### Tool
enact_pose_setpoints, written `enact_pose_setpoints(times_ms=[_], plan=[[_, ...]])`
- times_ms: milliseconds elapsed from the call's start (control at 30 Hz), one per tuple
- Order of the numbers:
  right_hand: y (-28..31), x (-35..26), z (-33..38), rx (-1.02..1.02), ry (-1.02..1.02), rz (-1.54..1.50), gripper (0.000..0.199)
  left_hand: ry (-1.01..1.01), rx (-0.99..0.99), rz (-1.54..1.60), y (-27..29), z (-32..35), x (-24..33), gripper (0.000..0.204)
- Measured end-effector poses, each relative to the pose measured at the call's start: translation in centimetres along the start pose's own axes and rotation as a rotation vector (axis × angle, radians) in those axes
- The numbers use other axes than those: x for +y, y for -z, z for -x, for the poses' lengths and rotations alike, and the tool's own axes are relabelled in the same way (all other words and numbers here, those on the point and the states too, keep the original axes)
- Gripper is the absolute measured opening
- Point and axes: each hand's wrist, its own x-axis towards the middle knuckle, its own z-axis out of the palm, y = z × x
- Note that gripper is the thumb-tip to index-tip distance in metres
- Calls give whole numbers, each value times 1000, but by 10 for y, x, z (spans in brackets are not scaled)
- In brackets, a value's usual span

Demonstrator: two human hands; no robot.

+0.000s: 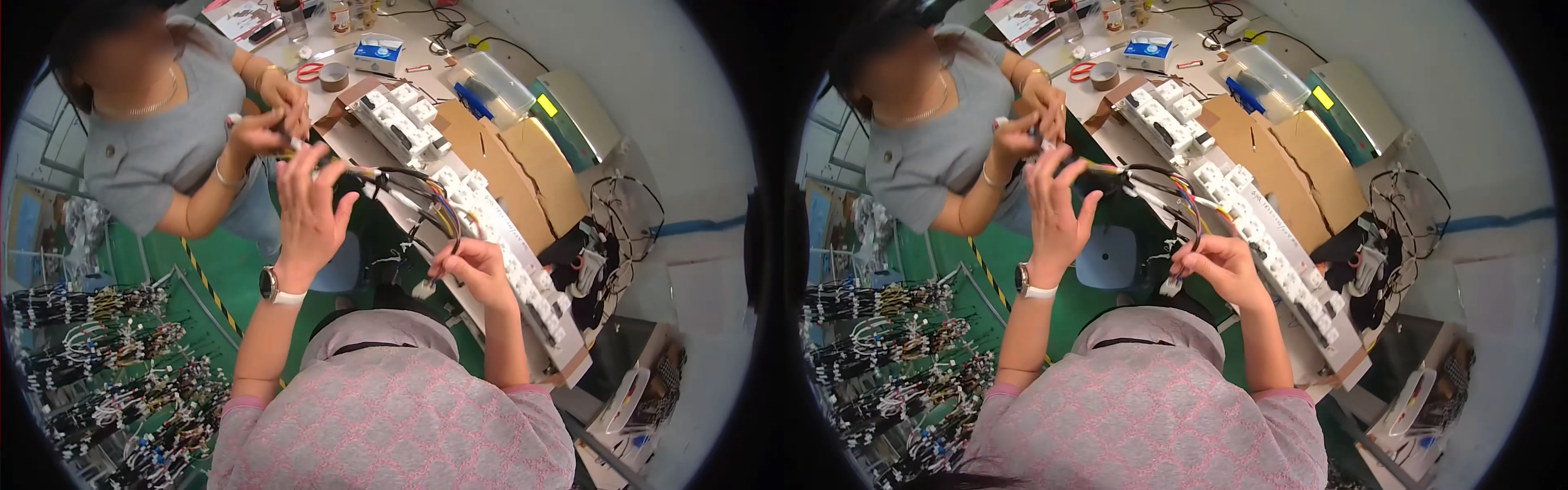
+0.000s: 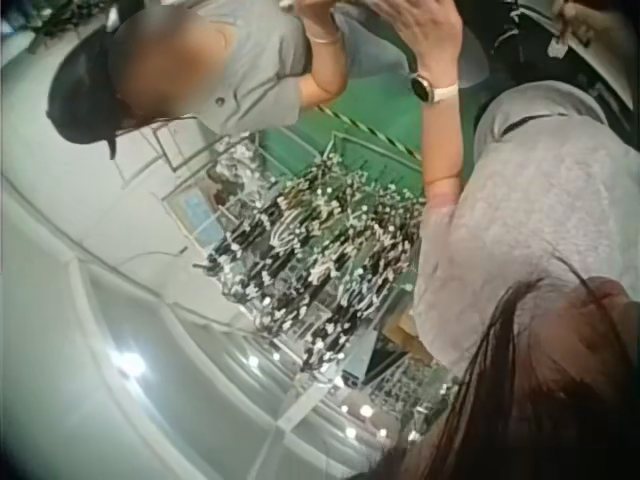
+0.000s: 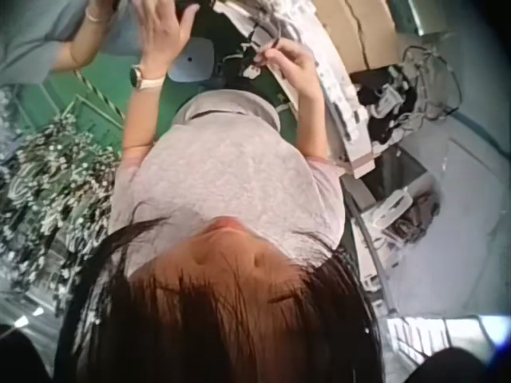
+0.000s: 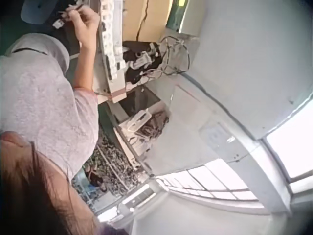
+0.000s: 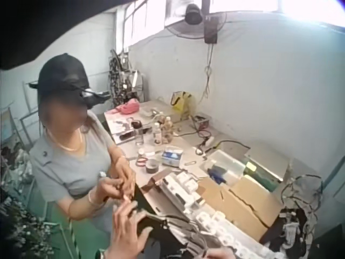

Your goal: Connecting wires to an electrical panel component at a manual assembly station.

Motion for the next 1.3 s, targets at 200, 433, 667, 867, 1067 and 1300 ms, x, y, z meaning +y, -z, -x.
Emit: enact_pose_setpoints(times_ms=[200,433,667,867,1067,1300], plan=[[58,-22,-35,75,-17,-19,17,388,-112,454,-109,82,28,34],[88,-23,-75,-11,-50,-231,26,603,-500,699,-202,128,45,25],[111,1,-70,-433,-37,-798,47,954,-807,1208,-130,150,29,28],[82,-8,-91,-832,109,-857,16,994,-1101,1800,-105,149,0,34],[95,-50,-97,-520,-311,349,8,959,-1088,1843,-68,77,-46,37],[70,36,-105,336,1,691,15,963,-1103,1807,-81,92,-61,36]])
